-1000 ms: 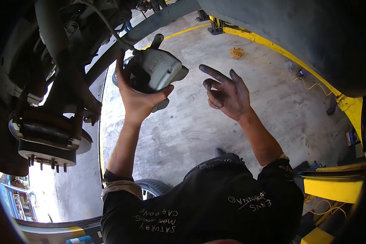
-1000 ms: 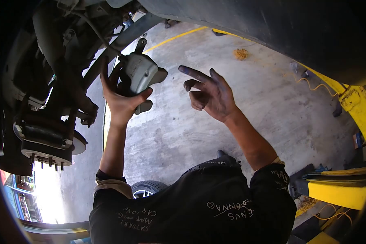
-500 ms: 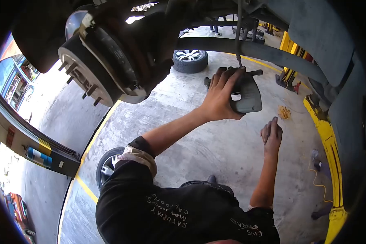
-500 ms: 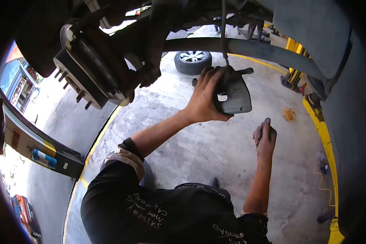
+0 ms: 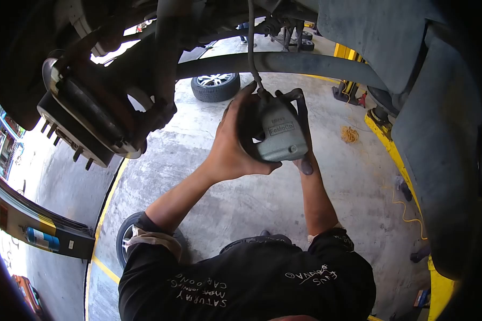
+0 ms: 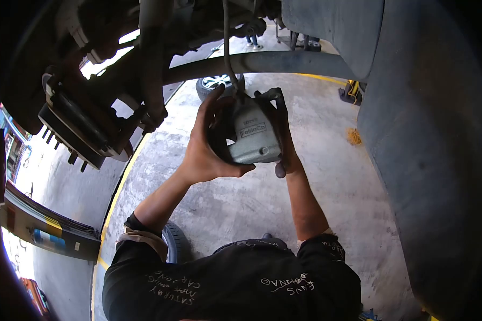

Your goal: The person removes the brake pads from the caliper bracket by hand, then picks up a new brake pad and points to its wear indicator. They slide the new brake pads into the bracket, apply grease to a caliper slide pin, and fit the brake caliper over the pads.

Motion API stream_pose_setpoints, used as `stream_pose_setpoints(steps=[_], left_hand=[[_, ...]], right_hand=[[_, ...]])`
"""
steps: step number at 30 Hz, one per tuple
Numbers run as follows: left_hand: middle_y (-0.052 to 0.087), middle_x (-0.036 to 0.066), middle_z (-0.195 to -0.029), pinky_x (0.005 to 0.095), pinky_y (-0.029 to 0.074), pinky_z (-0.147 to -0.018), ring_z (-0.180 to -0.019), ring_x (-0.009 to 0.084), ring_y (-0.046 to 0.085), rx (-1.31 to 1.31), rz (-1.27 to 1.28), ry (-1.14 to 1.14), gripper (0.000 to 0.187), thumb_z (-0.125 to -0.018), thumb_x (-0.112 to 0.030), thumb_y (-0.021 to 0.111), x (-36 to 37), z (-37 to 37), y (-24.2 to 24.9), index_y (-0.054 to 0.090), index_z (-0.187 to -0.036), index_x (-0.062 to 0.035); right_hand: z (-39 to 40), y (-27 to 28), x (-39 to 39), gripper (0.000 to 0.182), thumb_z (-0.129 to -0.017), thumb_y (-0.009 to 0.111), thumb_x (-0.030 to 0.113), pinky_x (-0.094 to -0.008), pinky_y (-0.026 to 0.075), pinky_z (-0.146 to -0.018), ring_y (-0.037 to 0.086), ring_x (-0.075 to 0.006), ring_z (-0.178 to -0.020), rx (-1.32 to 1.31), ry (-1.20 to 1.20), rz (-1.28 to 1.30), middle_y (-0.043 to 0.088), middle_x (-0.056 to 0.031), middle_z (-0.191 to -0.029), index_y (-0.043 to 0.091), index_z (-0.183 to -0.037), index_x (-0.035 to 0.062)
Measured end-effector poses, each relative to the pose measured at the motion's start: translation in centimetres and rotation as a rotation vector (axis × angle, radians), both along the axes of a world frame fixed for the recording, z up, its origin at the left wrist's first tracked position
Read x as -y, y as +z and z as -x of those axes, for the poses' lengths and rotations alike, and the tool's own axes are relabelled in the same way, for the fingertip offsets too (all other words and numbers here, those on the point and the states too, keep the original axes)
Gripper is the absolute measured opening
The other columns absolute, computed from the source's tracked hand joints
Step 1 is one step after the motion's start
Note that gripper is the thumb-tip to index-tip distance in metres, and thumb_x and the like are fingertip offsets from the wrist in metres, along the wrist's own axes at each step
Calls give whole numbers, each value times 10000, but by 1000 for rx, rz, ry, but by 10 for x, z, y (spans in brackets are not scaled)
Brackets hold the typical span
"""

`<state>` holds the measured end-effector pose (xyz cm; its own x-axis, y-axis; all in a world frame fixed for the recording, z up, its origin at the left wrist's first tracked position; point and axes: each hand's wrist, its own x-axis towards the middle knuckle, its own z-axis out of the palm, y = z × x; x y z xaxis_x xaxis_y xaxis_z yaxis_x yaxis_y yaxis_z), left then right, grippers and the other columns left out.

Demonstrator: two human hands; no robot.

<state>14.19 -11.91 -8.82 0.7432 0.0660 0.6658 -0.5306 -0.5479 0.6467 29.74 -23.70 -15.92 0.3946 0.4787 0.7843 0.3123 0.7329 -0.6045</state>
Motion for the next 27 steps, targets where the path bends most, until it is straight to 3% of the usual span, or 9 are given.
stream_pose_setpoints(steps=[2,7,11,17,21,24,25,26,27], left_hand=[[426,192,-1483,411,506,-1004,-1363,284,467,-50,141,-50,1352,-484,-134,973,7,11,12,174,-1570,-30],[554,205,-1299,395,474,-1031,-1233,323,569,70,-80,23,1282,-488,-178,944,21,34,37,241,-1549,-27],[524,240,-1360,398,429,-1089,-1239,355,561,108,-131,52,1278,-484,-208,948,29,48,55,242,-1525,14],[602,296,-1198,443,499,-997,-1159,391,615,65,-87,6,1181,-594,-401,967,34,78,97,313,-1453,78],[639,305,-1138,468,489,-1000,-1100,423,637,127,-656,266,1002,-694,-635,821,24,105,139,524,-1312,95],[649,300,-1126,463,504,-985,-1106,396,649,213,-836,375,928,-748,-619,792,15,126,169,554,-1277,106],[655,236,-1229,393,527,-986,-1138,328,660,145,-827,344,754,-818,-417,822,18,143,189,542,-1352,36],[637,215,-1279,378,529,-982,-1162,305,644,305,-854,352,757,-844,-449,796,5,151,203,515,-1421,-47],[719,201,-1069,385,551,-882,-1013,280,702,294,-619,432,469,-944,-302,709,15,173,224,632,-1211,74]], right_hand=[[14,6,-4,1492,-540,856,740,-476,363,-1123,411,-318,-1375,23,-41,-62,332,-194,-1533,42,-1603,82],[49,29,-27,1465,-554,858,728,-465,391,-1098,441,-314,-1342,84,-84,-219,361,-193,-1506,65,-1596,71],[76,42,-30,1443,-566,860,718,-456,413,-1078,466,-310,-1316,127,-57,-353,384,-191,-1485,83,-1591,63],[111,79,-55,1410,-584,863,703,-443,447,-1049,503,-305,-1276,140,-195,-542,418,-190,-1452,111,-1583,51],[128,106,-64,1388,-596,864,694,-434,469,-1029,528,-301,-1250,138,-331,-670,441,-188,-1431,129,-1577,43],[109,144,-80,1372,-604,866,686,-428,486,-1014,547,-298,-1230,122,-454,-774,458,-187,-1415,143,-1573,37],[116,147,-76,1366,-607,866,684,-426,491,-1009,553,-297,-1224,118,-499,-809,464,-187,-1409,147,-1572,35],[119,164,-82,1149,-739,829,586,-358,561,-874,630,-254,-1058,-54,-434,-874,545,-162,-1277,232,-1524,-4],[119,176,-86,1082,-791,807,530,-390,536,-931,594,-246,-1130,36,-447,-915,507,-179,-1330,223,-1535,4]])
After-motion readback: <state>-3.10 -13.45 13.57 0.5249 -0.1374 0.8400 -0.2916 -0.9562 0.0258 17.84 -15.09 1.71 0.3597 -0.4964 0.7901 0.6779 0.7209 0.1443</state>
